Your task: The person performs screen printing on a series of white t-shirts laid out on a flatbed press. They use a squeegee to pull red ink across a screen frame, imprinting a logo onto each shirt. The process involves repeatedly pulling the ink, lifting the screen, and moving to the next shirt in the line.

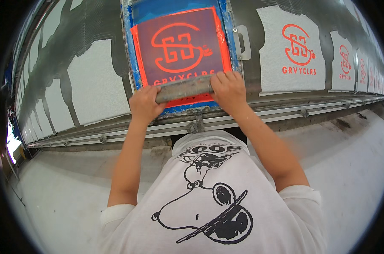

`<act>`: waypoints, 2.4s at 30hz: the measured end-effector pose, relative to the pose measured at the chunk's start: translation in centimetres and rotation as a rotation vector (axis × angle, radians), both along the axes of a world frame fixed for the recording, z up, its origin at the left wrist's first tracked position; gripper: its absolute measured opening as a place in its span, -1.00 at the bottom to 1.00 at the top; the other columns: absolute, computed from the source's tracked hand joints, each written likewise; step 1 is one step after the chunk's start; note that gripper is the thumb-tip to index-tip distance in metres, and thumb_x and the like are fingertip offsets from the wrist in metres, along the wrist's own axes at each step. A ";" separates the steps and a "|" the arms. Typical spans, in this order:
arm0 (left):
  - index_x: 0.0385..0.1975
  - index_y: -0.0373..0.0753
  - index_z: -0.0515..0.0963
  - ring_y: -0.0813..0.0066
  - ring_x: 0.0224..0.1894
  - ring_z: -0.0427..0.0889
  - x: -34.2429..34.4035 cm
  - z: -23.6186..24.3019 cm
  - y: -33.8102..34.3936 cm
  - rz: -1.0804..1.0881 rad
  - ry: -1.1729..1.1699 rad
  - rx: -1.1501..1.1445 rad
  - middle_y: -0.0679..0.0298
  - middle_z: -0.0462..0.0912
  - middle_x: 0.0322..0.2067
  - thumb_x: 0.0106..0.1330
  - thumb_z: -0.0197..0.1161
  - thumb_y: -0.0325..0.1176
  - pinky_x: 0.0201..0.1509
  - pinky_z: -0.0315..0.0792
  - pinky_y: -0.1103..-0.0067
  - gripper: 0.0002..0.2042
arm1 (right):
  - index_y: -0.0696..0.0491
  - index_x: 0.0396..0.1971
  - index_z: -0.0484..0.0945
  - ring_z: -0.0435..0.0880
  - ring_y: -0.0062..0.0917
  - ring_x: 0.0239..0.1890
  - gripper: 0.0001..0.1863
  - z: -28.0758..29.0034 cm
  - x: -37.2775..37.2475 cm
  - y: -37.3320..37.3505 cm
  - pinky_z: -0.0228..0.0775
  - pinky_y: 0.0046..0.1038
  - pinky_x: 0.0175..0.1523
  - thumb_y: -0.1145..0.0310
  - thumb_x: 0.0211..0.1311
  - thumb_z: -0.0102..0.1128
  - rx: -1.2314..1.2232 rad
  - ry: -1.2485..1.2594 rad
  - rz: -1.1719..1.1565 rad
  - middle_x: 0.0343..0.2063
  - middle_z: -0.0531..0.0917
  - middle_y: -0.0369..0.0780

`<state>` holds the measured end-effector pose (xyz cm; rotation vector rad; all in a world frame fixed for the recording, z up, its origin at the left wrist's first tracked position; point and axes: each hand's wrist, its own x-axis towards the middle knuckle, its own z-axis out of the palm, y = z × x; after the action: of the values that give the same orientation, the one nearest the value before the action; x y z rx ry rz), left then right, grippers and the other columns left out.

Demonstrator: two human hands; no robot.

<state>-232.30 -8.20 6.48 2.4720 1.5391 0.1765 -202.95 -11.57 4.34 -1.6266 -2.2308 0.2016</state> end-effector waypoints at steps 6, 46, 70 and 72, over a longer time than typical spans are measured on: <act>-0.42 -0.15 0.69 0.12 -0.36 0.70 0.2 2.8 2.3 -0.042 0.133 -0.248 0.18 0.68 -0.46 -0.02 0.51 0.12 -0.32 0.55 0.29 -0.57 | -0.01 -0.44 0.50 0.58 -0.31 -0.30 -0.60 1.3 0.6 1.1 0.33 -0.24 -0.16 0.25 -0.26 0.58 -0.085 0.034 0.065 -0.43 0.57 -0.25; -0.47 -0.14 0.68 0.14 -0.42 0.70 0.2 2.4 2.1 -0.039 0.101 -0.165 0.22 0.68 -0.50 -0.02 0.51 0.13 -0.35 0.55 0.29 -0.57 | -0.02 -0.43 0.51 0.59 -0.30 -0.28 -0.59 1.6 0.9 0.7 0.37 -0.24 -0.14 0.18 -0.23 0.58 -0.081 0.075 0.048 -0.44 0.56 -0.25; -0.36 -0.06 0.72 0.14 -0.24 0.72 1.8 0.4 14.8 0.063 0.087 -0.078 0.24 0.72 -0.35 0.01 0.49 0.10 -0.24 0.57 0.24 -0.62 | -0.01 -0.46 0.49 0.61 -0.29 -0.29 -0.61 0.0 1.1 14.1 0.41 -0.23 -0.18 0.15 -0.18 0.55 0.094 -0.034 -0.052 -0.45 0.57 -0.26; -0.35 -0.06 0.71 0.16 -0.25 0.71 1.2 -0.1 10.1 0.059 0.063 -0.046 0.26 0.70 -0.37 -0.04 0.53 0.02 -0.25 0.56 0.25 -0.65 | -0.03 -0.45 0.48 0.59 -0.33 -0.29 -0.60 0.0 0.8 9.9 0.40 -0.27 -0.16 0.29 -0.31 0.53 0.064 0.005 -0.025 -0.44 0.53 -0.28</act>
<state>-231.12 1.86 6.33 2.4204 1.6239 0.0727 -202.12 -1.68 4.36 -1.6175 -2.1893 0.1261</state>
